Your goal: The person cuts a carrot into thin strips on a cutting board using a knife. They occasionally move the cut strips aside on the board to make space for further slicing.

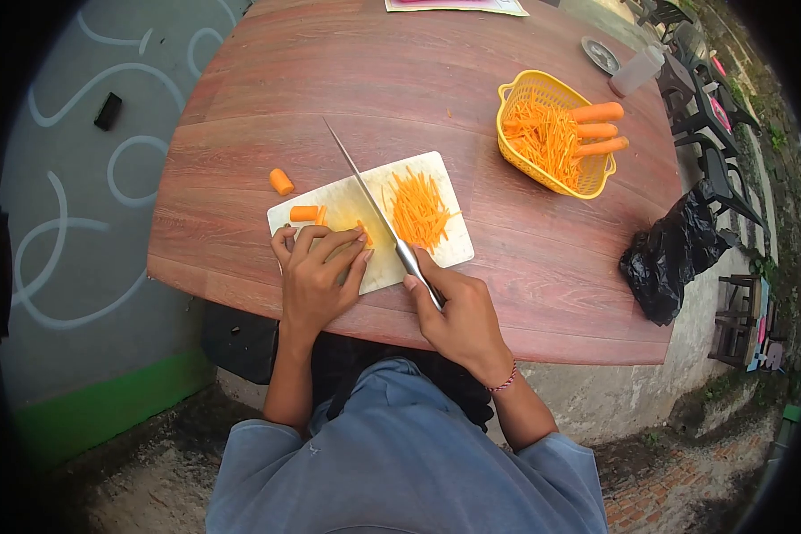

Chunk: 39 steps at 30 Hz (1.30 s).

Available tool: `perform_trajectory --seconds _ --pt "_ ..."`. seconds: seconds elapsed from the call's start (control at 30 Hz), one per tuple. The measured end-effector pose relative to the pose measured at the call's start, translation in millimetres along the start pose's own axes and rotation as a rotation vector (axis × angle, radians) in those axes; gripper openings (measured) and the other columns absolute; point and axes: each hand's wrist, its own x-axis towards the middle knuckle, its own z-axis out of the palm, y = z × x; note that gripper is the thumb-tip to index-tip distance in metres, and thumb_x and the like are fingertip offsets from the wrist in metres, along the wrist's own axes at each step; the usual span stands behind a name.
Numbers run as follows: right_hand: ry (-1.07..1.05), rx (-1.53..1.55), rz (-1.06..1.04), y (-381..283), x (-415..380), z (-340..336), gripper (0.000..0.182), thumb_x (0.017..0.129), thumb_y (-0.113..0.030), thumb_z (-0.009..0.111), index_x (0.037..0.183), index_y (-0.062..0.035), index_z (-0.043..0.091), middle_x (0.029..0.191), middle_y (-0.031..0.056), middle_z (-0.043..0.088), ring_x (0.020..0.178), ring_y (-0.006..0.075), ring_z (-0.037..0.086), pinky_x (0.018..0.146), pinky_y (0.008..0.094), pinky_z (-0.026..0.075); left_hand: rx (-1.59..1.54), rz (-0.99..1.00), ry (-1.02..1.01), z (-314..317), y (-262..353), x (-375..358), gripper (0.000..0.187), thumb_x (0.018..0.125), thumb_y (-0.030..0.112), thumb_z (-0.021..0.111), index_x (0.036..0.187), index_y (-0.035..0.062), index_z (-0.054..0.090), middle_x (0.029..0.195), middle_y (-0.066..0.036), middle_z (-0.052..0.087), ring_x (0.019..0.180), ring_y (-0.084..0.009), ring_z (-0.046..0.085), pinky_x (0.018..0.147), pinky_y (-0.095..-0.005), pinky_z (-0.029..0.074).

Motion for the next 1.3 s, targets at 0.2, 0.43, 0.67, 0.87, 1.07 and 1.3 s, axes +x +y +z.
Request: perform_trajectory --seconds 0.2,0.43,0.67,0.87,1.07,1.3 --pt "-0.064 0.029 0.022 -1.0 -5.9 11.0 0.04 0.101 -0.014 0.071 0.135 0.006 0.069 0.094 0.0321 0.072 0.08 0.0395 0.076 0.074 0.0416 0.057 -0.009 0.003 0.003 3.3 -3.2 -1.9 0.018 0.089 0.023 0.082 0.099 0.0083 0.085 0.111 0.005 0.079 0.1 -0.0169 0.065 0.108 -0.0544 0.032" --pt "-0.018 0.067 -0.043 -1.9 -13.0 13.8 0.04 0.1 -0.011 0.071 0.136 0.0068 0.068 0.103 0.0332 0.073 0.09 0.0428 0.077 0.08 0.0424 0.059 -0.008 0.0 -0.006 4.4 -4.2 -4.2 0.022 0.091 0.026 0.081 0.103 0.0082 0.086 0.111 0.004 0.079 0.102 -0.0184 0.065 0.109 -0.0562 0.03" --pt "-0.039 0.004 -0.025 -11.1 -18.0 10.4 0.039 0.099 -0.009 0.071 0.135 0.0083 0.068 0.101 0.0328 0.073 0.088 0.0445 0.076 0.078 0.0424 0.059 -0.022 -0.006 -0.009 4.5 -4.7 -4.3 0.023 0.091 0.026 0.08 0.103 0.0076 0.086 0.111 0.003 0.079 0.103 -0.0189 0.064 0.109 -0.0567 0.029" --pt "0.002 -0.102 -0.103 -12.5 -16.1 24.4 0.042 0.101 -0.01 0.07 0.139 0.0081 0.063 0.089 0.029 0.071 0.081 0.0457 0.073 0.073 0.0477 0.057 -0.028 0.004 0.0 3.8 -4.6 -2.3 0.02 0.091 0.024 0.079 0.101 0.0083 0.085 0.108 0.004 0.079 0.1 -0.0178 0.064 0.107 -0.0558 0.03" --pt "0.041 -0.071 -0.13 -12.9 12.0 34.8 0.039 0.103 -0.014 0.067 0.137 0.0067 0.064 0.088 0.0295 0.07 0.08 0.0459 0.072 0.071 0.0496 0.056 -0.014 0.013 0.005 3.9 -4.7 -3.2 0.017 0.09 0.022 0.078 0.098 0.0094 0.085 0.108 0.006 0.079 0.099 -0.0167 0.065 0.107 -0.0553 0.03" --pt "0.024 -0.018 -0.037 -5.7 3.6 21.1 0.039 0.102 -0.013 0.068 0.136 0.0054 0.067 0.088 0.0313 0.07 0.078 0.0439 0.073 0.072 0.0467 0.056 0.002 0.002 0.017 5.2 -3.8 -4.1 0.016 0.089 0.023 0.078 0.096 0.0104 0.085 0.11 0.007 0.079 0.102 -0.0163 0.066 0.109 -0.0556 0.029"
